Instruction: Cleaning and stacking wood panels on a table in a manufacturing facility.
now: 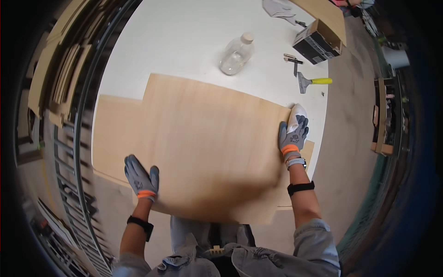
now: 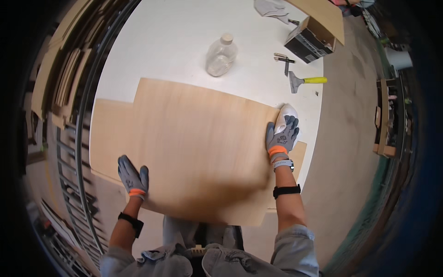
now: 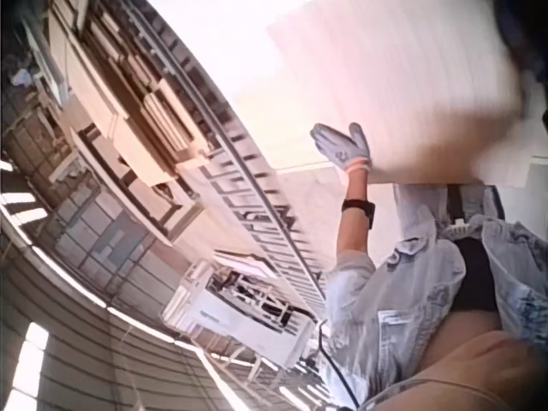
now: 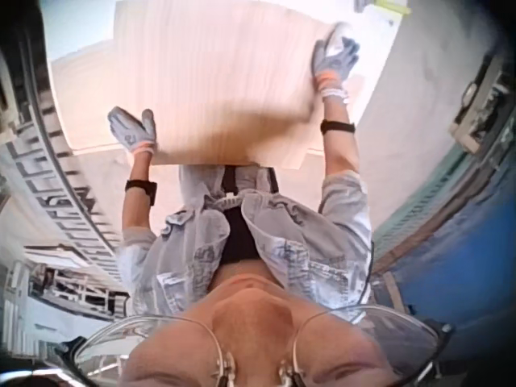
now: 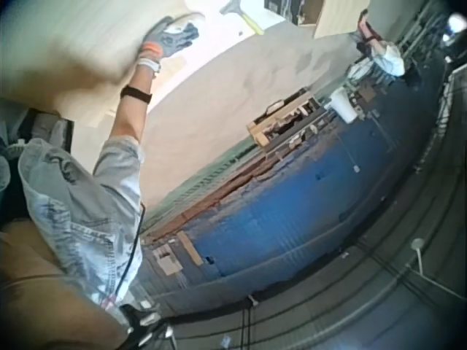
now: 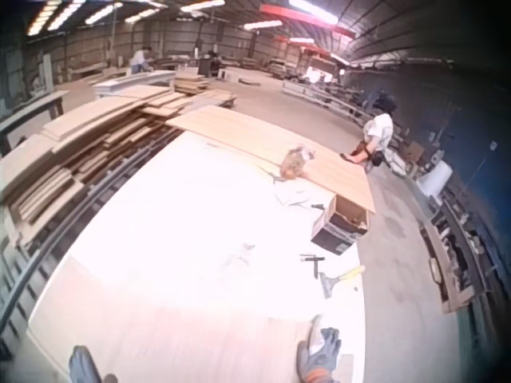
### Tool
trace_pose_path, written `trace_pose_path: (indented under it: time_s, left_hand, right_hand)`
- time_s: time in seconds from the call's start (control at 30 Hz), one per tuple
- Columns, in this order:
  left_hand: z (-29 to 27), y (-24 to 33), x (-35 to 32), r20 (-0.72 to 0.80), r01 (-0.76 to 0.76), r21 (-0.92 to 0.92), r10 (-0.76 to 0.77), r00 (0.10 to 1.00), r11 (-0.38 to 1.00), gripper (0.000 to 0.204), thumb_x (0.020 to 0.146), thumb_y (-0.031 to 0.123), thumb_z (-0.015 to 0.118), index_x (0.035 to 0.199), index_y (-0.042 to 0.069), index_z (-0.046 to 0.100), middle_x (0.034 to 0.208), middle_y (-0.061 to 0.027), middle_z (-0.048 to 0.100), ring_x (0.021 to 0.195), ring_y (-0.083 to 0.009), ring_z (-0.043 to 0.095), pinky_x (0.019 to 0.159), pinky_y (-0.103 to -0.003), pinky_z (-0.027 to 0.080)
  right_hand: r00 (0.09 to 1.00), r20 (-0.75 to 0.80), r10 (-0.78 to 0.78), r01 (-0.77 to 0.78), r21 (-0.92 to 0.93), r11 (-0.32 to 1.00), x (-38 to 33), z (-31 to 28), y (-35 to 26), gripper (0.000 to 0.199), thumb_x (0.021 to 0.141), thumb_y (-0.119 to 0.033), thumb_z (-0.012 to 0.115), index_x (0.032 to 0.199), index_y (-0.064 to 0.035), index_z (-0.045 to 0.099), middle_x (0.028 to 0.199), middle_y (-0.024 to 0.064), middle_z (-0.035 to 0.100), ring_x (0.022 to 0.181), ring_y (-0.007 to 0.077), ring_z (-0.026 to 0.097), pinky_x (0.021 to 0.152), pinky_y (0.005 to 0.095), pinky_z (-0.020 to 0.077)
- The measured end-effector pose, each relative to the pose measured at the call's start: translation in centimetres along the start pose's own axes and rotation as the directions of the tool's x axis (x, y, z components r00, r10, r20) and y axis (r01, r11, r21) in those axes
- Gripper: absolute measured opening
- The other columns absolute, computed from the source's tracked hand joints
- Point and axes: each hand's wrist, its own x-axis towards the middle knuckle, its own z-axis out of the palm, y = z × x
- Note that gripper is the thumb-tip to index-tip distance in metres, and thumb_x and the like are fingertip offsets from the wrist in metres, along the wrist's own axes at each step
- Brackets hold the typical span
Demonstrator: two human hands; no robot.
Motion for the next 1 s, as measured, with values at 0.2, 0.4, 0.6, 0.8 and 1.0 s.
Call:
trace_pose_path:
  time_s: [0.2,0.4,0.6,0.8,1.0]
  left_hand:
    - [0.3,-0.6,-0.1,-0.017,0.009,0.0,-0.009,1.0,1.0,0.078,0.084,0.039,0.054,0.137,-0.011,0.025,0.139,-0.0289,0.033,0.13,-0.0443,0.029,0.107,-0.051,0.022]
    - [-0.4,-0.2,-0.1,0.034,0.023,-0.016,-0.022,0.999,1.0,0.08,0.084,0.039,0.055,0.136,-0.012,0.024,0.138,-0.0314,0.031,0.13,-0.0463,0.028,0.107,-0.052,0.02]
    - [-0.8,-0.3,0.3,0.073,0.068,-0.069,-0.063,0.995,0.995,0.081,0.084,0.042,0.053,0.136,-0.013,0.024,0.138,-0.0317,0.03,0.13,-0.0472,0.026,0.106,-0.053,0.019]
    - [-1.2,-0.2,0.4,0.096,0.06,-0.135,-0.047,0.994,0.989,0.083,0.083,0.043,0.053,0.136,-0.014,0.023,0.137,-0.0314,0.032,0.13,-0.0482,0.026,0.105,-0.054,0.021]
    - [-1.0,-2.7,0.1,0.113,0.066,-0.343,-0.028,0.993,0.937,0.073,0.082,0.035,0.055,0.133,-0.01,0.029,0.134,-0.0306,0.035,0.126,-0.0487,0.031,0.103,-0.054,0.025]
  right_hand:
    - [0.991,-0.052,-0.123,0.122,-0.029,0.992,-0.1,1.5,-7.1,0.076,0.088,-0.05,0.042,0.141,0.0017,0.027,0.15,0.0151,0.023,0.141,0.0291,0.012,0.115,0.0412,0.0049]
    - [0.879,-0.032,-0.475,0.476,0.042,0.878,-3.1,1.5,-21.9,0.075,0.087,-0.051,0.042,0.141,-0.0008,0.03,0.149,0.015,0.024,0.141,0.03,0.01,0.115,0.0429,0.0034]
    - [0.794,0.031,-0.607,0.608,-0.006,0.794,-4.4,1.9,-30.4,0.07,0.091,-0.05,0.034,0.142,-0.0021,0.029,0.151,0.013,0.021,0.142,0.0279,0.008,0.115,0.0415,0.0017]
    - [0.688,0.09,-0.721,0.714,0.094,0.693,-4.5,1.5,-36.6,0.069,0.092,-0.05,0.031,0.143,-0.0045,0.028,0.152,0.0125,0.02,0.142,0.0258,0.009,0.115,0.0402,0.0026]
    - [0.271,0.069,-0.96,0.902,0.33,0.279,-15.8,1.7,-37.7,0.052,0.087,-0.047,0.045,0.132,-0.0205,0.046,0.141,0.0086,0.038,0.138,0.028,0.023,0.115,0.0437,0.0107]
